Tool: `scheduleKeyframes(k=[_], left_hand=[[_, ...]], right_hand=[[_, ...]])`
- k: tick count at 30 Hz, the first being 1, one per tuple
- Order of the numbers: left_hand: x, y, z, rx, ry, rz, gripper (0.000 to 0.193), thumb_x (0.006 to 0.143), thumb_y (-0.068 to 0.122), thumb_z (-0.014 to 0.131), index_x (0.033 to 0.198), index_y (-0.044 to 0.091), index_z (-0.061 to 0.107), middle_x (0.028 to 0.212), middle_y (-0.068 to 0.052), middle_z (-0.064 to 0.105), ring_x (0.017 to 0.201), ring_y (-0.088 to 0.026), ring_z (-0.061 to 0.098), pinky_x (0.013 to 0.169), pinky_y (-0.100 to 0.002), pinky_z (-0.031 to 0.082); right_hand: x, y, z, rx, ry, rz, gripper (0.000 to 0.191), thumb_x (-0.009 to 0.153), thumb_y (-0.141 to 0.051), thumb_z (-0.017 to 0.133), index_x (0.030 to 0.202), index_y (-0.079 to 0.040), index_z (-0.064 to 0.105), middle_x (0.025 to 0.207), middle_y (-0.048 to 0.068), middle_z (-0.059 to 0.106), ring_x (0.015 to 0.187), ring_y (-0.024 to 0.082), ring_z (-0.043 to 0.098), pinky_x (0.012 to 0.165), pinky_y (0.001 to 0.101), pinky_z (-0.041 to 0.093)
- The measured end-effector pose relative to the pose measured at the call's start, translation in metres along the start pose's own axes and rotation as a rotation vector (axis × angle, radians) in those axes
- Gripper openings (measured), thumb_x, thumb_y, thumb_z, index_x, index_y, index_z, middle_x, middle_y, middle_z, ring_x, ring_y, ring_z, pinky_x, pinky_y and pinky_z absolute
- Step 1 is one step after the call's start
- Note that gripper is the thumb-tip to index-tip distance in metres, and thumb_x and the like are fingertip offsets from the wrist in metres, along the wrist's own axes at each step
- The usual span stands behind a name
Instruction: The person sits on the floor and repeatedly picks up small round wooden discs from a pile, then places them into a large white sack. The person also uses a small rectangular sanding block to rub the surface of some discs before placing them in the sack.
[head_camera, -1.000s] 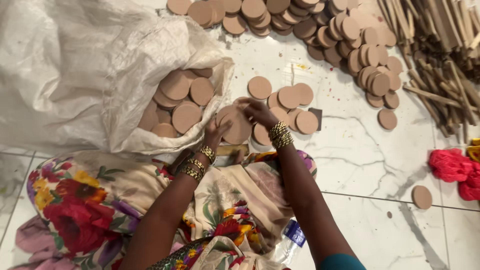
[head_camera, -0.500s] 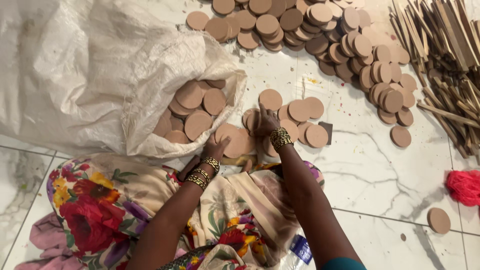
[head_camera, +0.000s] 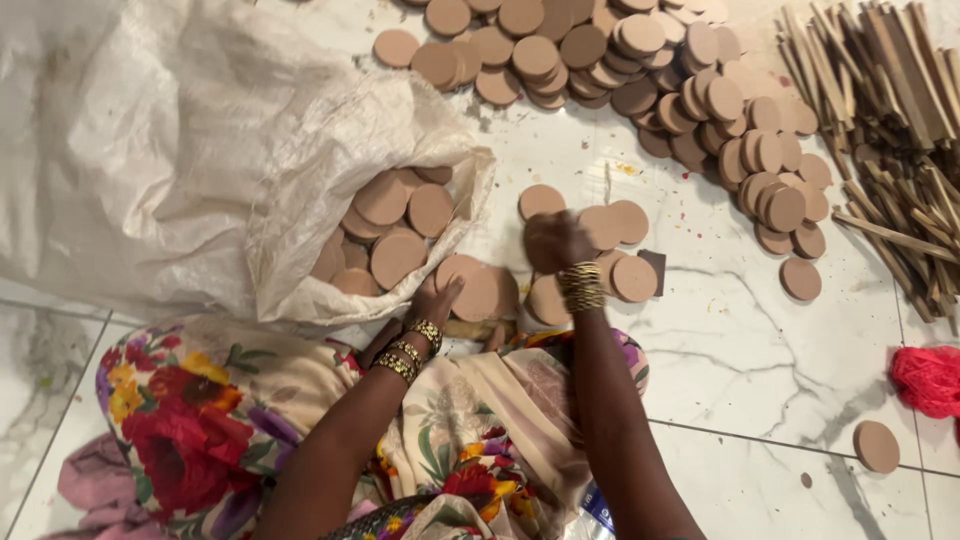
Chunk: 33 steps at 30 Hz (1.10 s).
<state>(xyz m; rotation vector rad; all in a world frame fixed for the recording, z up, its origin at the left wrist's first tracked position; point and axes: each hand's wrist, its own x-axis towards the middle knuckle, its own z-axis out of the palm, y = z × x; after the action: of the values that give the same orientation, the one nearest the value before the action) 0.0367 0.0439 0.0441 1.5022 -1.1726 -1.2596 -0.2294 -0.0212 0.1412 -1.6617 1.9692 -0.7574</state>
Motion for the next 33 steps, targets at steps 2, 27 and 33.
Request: scheduleKeyframes(k=[2, 27, 33], left_hand=[[0.000, -0.002, 0.001, 0.016, 0.016, -0.034, 0.059, 0.085, 0.047, 0.073, 0.122, 0.001, 0.069, 0.109, -0.017, 0.075, 0.096, -0.026, 0.072, 0.087, -0.038, 0.056], [0.113, 0.055, -0.134, -1.056, 0.257, 0.038, 0.058, 0.081, 0.033, 0.081, 0.129, 0.007, 0.060, 0.128, -0.013, 0.064, 0.117, -0.025, 0.060, 0.099, -0.038, 0.050], [0.096, 0.049, -0.069, -0.668, 0.069, 0.015, 0.058, 0.083, 0.027, 0.081, 0.133, 0.009, 0.058, 0.136, -0.016, 0.062, 0.126, -0.029, 0.057, 0.107, -0.039, 0.048]], right_hand=[[-0.007, -0.002, -0.016, 0.186, 0.041, 0.046, 0.048, 0.086, -0.037, 0.078, 0.120, -0.005, 0.066, 0.102, 0.017, 0.075, 0.090, 0.029, 0.076, 0.075, 0.0421, 0.062], [-0.001, 0.034, -0.036, 1.018, 0.074, 0.327, 0.029, 0.101, -0.022, 0.064, 0.123, -0.003, 0.065, 0.097, 0.010, 0.073, 0.081, 0.017, 0.071, 0.070, 0.0322, 0.061], [0.010, 0.034, -0.015, 0.409, -0.019, 0.313, 0.034, 0.094, -0.015, 0.066, 0.126, -0.003, 0.068, 0.089, 0.012, 0.070, 0.073, 0.022, 0.065, 0.061, 0.0387, 0.053]])
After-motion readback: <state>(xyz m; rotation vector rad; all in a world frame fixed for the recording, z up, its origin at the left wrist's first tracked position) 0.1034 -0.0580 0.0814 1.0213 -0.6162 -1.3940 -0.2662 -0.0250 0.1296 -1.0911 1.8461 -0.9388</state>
